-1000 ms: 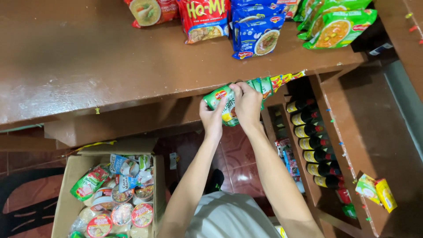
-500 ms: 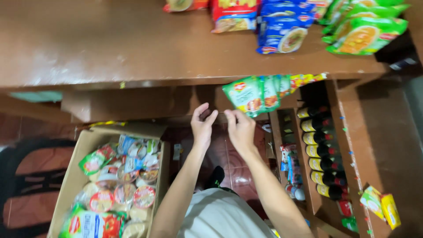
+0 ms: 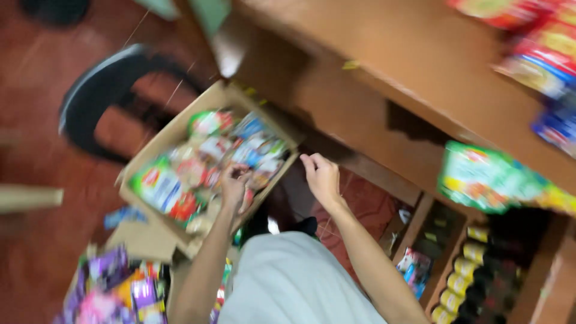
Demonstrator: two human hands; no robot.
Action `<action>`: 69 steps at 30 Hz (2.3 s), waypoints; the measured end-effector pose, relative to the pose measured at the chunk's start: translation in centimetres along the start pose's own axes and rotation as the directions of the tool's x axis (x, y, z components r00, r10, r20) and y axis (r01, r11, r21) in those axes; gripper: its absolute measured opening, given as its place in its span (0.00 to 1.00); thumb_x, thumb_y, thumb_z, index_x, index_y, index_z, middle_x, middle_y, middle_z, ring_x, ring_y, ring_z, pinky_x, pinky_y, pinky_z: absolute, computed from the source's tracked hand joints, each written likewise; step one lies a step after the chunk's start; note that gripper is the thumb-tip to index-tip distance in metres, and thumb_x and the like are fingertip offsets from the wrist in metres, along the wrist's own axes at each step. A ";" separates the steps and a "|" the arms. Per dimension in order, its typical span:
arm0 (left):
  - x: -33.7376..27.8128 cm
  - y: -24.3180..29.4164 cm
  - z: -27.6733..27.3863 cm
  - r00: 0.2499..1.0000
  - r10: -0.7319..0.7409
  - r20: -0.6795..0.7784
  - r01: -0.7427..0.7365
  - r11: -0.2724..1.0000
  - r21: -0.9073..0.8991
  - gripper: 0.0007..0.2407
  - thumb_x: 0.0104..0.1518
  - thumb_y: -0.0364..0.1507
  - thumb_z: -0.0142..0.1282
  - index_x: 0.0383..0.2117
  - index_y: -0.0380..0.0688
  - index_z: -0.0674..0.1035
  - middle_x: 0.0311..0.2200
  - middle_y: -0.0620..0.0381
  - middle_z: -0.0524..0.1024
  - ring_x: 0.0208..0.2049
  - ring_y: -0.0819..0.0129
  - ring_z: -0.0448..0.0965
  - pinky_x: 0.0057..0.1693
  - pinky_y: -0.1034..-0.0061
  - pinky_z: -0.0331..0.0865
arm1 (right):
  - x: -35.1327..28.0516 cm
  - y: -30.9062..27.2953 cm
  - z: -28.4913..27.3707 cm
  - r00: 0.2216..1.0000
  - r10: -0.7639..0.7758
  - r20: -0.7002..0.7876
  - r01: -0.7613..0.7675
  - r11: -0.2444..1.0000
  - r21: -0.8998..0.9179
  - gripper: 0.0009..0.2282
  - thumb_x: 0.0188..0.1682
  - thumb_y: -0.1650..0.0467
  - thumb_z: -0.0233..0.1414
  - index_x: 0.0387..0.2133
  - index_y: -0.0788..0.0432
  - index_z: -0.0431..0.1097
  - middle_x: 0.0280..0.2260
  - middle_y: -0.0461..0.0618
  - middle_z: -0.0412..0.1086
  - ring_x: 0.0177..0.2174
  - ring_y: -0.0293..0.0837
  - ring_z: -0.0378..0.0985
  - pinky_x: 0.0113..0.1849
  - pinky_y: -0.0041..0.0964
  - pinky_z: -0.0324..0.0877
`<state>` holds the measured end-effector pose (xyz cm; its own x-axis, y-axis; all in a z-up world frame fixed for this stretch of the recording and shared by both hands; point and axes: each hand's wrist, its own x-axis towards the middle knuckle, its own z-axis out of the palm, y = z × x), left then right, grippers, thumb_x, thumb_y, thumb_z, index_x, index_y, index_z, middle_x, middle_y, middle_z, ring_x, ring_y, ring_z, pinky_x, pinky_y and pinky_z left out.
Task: Organizing and pinning instant noodle and sauce packets on a shelf.
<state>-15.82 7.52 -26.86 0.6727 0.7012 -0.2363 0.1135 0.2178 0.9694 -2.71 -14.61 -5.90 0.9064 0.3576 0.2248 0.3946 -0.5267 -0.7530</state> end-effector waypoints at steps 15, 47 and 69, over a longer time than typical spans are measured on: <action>-5.2 -8.2 -18.9 0.936 -0.220 -0.275 0.221 0.975 -0.030 0.11 0.50 0.21 0.69 0.39 0.37 0.82 0.32 0.59 0.80 0.34 0.76 0.78 0.44 0.80 0.75 | -1.8 -4.4 22.2 0.797 0.011 0.604 0.091 0.986 -0.138 0.15 0.52 0.61 0.55 0.25 0.62 0.76 0.24 0.66 0.72 0.28 0.67 0.75 0.31 0.57 0.68; -2.6 -10.4 -18.2 0.782 -0.557 -0.280 0.482 0.825 -0.297 0.09 0.56 0.28 0.65 0.40 0.36 0.85 0.30 0.57 0.83 0.22 0.81 0.75 0.26 0.85 0.66 | 10.6 5.2 37.6 0.735 0.192 0.651 0.212 0.846 -0.489 0.11 0.51 0.67 0.56 0.41 0.61 0.74 0.39 0.65 0.76 0.38 0.60 0.80 0.42 0.52 0.73; 2.9 -4.8 -12.1 0.870 -0.488 0.067 0.441 0.712 -0.547 0.19 0.60 0.28 0.62 0.55 0.36 0.73 0.46 0.53 0.80 0.44 0.67 0.81 0.51 0.71 0.76 | -1.6 -1.2 30.5 0.308 0.217 0.926 -0.734 0.674 0.086 0.34 0.34 0.76 0.65 0.58 0.53 0.59 0.46 0.46 0.72 0.45 0.40 0.76 0.47 0.38 0.73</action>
<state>-23.24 16.68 -33.05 0.5789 0.4587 -0.6742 -0.0222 0.8353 0.5493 -9.26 8.91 -24.21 0.2252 0.7099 -0.6673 -0.4124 -0.5511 -0.7255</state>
